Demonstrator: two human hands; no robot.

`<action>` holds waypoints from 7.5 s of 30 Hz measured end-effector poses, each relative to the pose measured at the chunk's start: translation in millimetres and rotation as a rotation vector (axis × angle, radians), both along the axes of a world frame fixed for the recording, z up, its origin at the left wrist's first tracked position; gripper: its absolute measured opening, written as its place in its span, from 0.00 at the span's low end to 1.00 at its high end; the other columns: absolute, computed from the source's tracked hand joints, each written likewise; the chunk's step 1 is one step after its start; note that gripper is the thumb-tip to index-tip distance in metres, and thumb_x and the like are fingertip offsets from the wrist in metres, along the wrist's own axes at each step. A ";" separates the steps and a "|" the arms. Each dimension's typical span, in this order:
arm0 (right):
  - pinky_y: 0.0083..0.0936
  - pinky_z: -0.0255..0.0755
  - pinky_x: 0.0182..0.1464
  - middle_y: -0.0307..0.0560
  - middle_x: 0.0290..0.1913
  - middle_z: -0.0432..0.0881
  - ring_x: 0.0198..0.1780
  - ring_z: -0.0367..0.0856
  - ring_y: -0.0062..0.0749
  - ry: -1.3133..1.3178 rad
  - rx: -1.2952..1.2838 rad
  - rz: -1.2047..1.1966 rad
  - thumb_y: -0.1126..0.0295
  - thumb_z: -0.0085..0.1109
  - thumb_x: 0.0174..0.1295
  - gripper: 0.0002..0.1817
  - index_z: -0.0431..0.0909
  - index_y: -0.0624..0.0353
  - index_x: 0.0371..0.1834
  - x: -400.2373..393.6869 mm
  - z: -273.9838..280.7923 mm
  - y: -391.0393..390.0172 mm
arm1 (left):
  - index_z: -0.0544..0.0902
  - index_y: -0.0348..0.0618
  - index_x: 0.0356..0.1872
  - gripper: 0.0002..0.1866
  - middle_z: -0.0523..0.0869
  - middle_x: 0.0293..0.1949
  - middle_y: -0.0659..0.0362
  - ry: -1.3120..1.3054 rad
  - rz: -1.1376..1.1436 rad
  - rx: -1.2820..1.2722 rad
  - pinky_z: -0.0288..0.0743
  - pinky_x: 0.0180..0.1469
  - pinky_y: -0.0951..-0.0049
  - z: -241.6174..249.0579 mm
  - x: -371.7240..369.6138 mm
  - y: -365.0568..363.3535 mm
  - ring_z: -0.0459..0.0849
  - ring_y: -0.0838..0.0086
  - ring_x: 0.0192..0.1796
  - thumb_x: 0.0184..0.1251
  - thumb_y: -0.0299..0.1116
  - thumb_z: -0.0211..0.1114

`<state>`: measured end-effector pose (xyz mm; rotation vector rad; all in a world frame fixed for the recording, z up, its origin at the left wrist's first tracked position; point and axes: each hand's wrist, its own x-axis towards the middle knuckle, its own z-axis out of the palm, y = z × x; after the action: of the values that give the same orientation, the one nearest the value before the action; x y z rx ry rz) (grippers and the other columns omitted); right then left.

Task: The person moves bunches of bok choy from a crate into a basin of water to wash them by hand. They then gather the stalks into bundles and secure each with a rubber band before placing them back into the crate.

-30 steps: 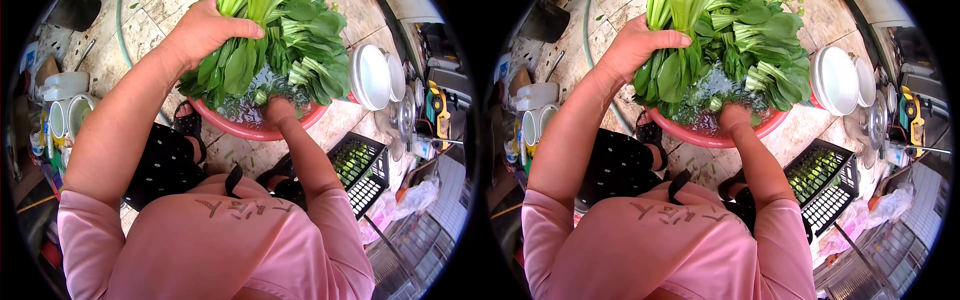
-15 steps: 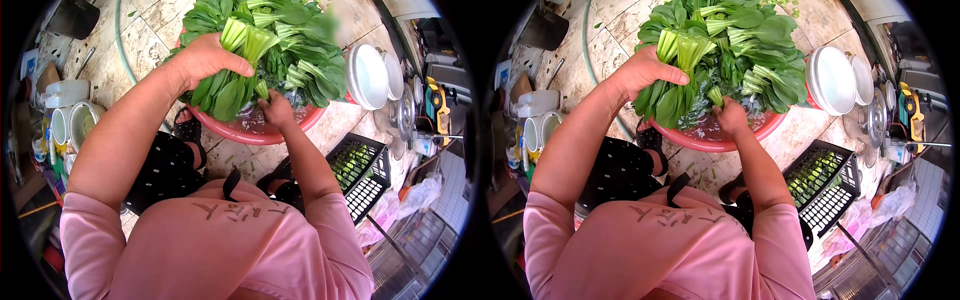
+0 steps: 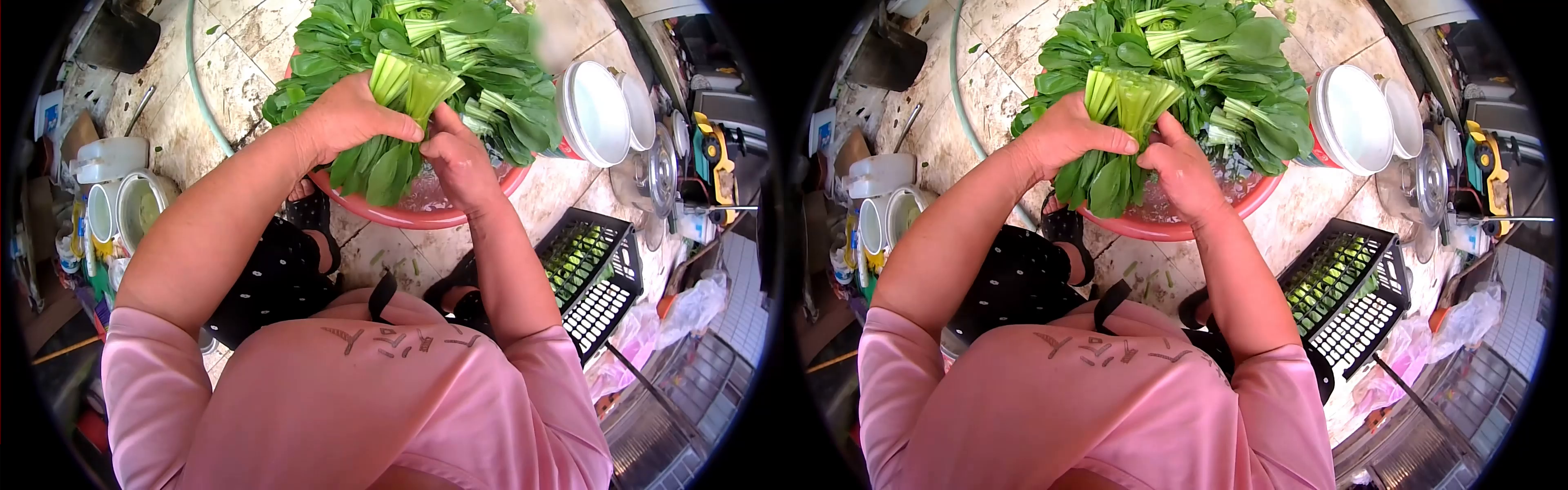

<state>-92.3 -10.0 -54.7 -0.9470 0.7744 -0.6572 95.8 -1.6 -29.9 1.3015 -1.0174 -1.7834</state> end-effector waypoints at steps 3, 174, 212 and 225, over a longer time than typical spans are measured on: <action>0.24 0.64 0.62 0.48 0.60 0.75 0.62 0.71 0.32 -0.001 0.000 0.158 0.76 0.50 0.52 0.33 0.67 0.65 0.67 -8.9 8.4 -17.4 | 0.80 0.37 0.52 0.23 0.86 0.43 0.57 -0.074 0.019 -0.023 0.80 0.49 0.69 9.4 1.8 -1.7 0.85 0.73 0.43 0.52 0.23 0.73; 0.33 0.74 0.59 0.54 0.58 0.76 0.56 0.80 0.41 0.832 -1.227 -0.079 0.64 0.79 0.37 0.52 0.60 0.68 0.68 -148.9 100.7 39.4 | 0.83 0.40 0.39 0.09 0.79 0.29 0.66 -0.062 -0.310 -0.484 0.69 0.35 0.82 97.2 -104.4 11.7 0.74 0.85 0.30 0.61 0.32 0.70; 0.36 0.76 0.57 0.61 0.53 0.80 0.56 0.81 0.50 1.643 -0.656 1.019 0.61 0.75 0.38 0.47 0.63 0.61 0.65 -76.2 -43.4 -23.3 | 0.78 0.33 0.46 0.10 0.81 0.27 0.60 0.386 0.308 -0.209 0.71 0.29 0.83 115.5 -51.7 -8.1 0.75 0.81 0.24 0.71 0.28 0.53; 0.33 0.74 0.61 0.55 0.60 0.79 0.62 0.78 0.42 1.766 -0.475 1.238 0.57 0.75 0.40 0.47 0.66 0.62 0.66 -59.8 -67.7 -32.8 | 0.79 0.32 0.50 0.12 0.83 0.34 0.57 0.211 0.224 -0.156 0.74 0.32 0.82 134.3 -22.0 -1.7 0.76 0.81 0.28 0.72 0.26 0.52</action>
<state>-152.1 -42.8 -122.4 -2.1127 1.2368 1.4057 73.8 -3.3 104.4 1.0614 -0.8407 -1.5993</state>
